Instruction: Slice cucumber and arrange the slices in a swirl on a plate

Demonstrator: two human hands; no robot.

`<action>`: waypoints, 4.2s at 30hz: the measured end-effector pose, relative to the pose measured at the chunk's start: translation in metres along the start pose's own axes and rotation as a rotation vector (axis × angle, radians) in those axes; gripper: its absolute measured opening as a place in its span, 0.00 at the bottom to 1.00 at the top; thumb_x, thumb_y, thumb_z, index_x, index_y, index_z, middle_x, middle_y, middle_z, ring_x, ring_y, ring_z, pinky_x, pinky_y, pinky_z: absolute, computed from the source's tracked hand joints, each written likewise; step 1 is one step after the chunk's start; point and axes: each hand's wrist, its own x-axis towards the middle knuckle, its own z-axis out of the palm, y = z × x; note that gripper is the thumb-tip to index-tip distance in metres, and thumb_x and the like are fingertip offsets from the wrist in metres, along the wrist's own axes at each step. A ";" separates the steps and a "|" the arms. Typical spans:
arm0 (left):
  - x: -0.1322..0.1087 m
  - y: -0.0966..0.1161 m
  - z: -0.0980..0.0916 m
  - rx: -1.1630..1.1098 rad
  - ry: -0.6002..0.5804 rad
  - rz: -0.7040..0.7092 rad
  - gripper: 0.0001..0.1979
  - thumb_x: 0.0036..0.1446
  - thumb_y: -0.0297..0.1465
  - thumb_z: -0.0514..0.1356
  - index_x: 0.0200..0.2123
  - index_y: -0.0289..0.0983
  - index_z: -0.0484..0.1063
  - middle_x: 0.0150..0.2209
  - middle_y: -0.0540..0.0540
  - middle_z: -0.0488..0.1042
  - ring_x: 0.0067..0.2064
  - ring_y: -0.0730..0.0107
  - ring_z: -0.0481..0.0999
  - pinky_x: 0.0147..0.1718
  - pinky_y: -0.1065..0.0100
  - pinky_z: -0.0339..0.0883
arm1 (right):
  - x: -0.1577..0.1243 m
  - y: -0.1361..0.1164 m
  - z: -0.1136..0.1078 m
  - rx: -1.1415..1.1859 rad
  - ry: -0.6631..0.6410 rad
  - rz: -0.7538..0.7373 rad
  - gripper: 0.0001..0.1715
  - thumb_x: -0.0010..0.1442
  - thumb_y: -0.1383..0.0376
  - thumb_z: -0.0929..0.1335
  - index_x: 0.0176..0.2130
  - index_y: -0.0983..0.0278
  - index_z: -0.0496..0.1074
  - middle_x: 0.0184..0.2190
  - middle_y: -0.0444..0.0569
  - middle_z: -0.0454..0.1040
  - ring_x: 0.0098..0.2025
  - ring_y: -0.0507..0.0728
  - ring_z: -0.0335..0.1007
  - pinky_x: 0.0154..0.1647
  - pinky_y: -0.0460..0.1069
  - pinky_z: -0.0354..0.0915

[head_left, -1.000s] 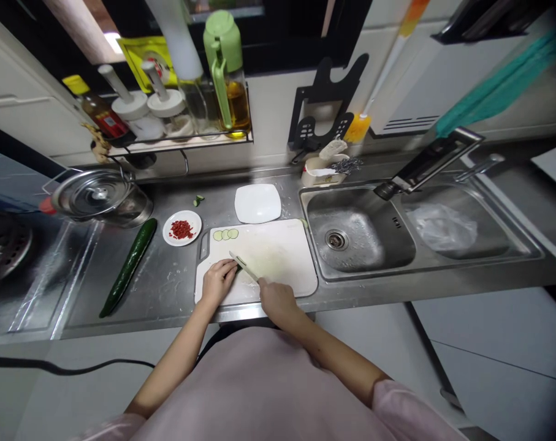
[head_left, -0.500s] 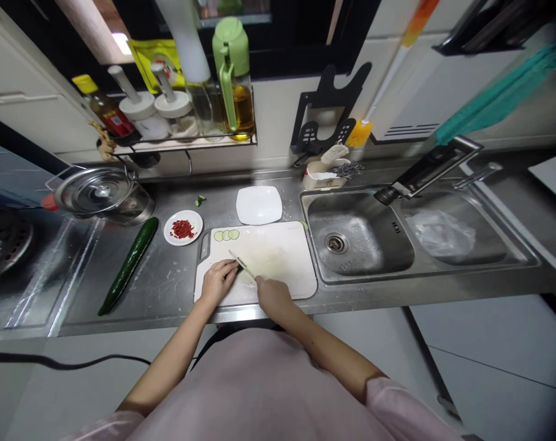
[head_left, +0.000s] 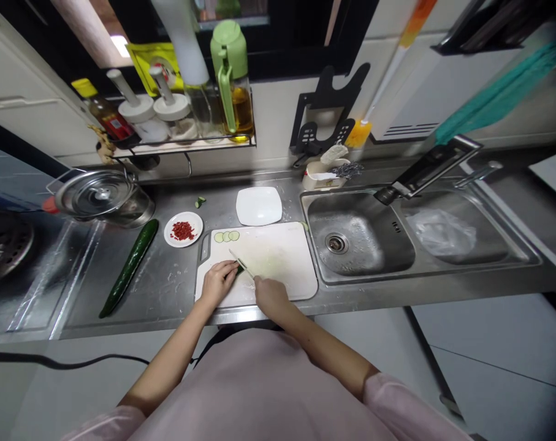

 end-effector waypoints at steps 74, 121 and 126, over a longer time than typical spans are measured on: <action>0.018 0.050 -0.006 -0.016 0.244 -0.293 0.19 0.63 0.40 0.49 0.51 0.41 0.72 0.52 0.43 0.73 0.55 0.60 0.68 0.56 0.59 0.59 | -0.023 0.057 0.002 -0.141 0.512 0.185 0.31 0.59 0.64 0.67 0.61 0.61 0.61 0.44 0.54 0.72 0.47 0.60 0.63 0.47 0.51 0.52; 0.124 -0.012 0.011 0.160 -0.119 -0.437 0.12 0.55 0.29 0.56 0.42 0.44 0.74 0.36 0.46 0.79 0.47 0.57 0.72 0.56 0.50 0.44 | -0.038 0.098 0.018 -0.147 0.447 0.264 0.27 0.59 0.66 0.65 0.58 0.61 0.65 0.43 0.51 0.75 0.47 0.58 0.67 0.48 0.49 0.54; 0.122 -0.016 0.013 0.181 -0.068 -0.431 0.12 0.55 0.30 0.57 0.42 0.43 0.74 0.39 0.45 0.78 0.49 0.55 0.70 0.56 0.50 0.44 | -0.035 0.095 0.016 -0.143 0.442 0.261 0.27 0.59 0.66 0.65 0.58 0.61 0.65 0.43 0.51 0.75 0.47 0.58 0.67 0.47 0.49 0.55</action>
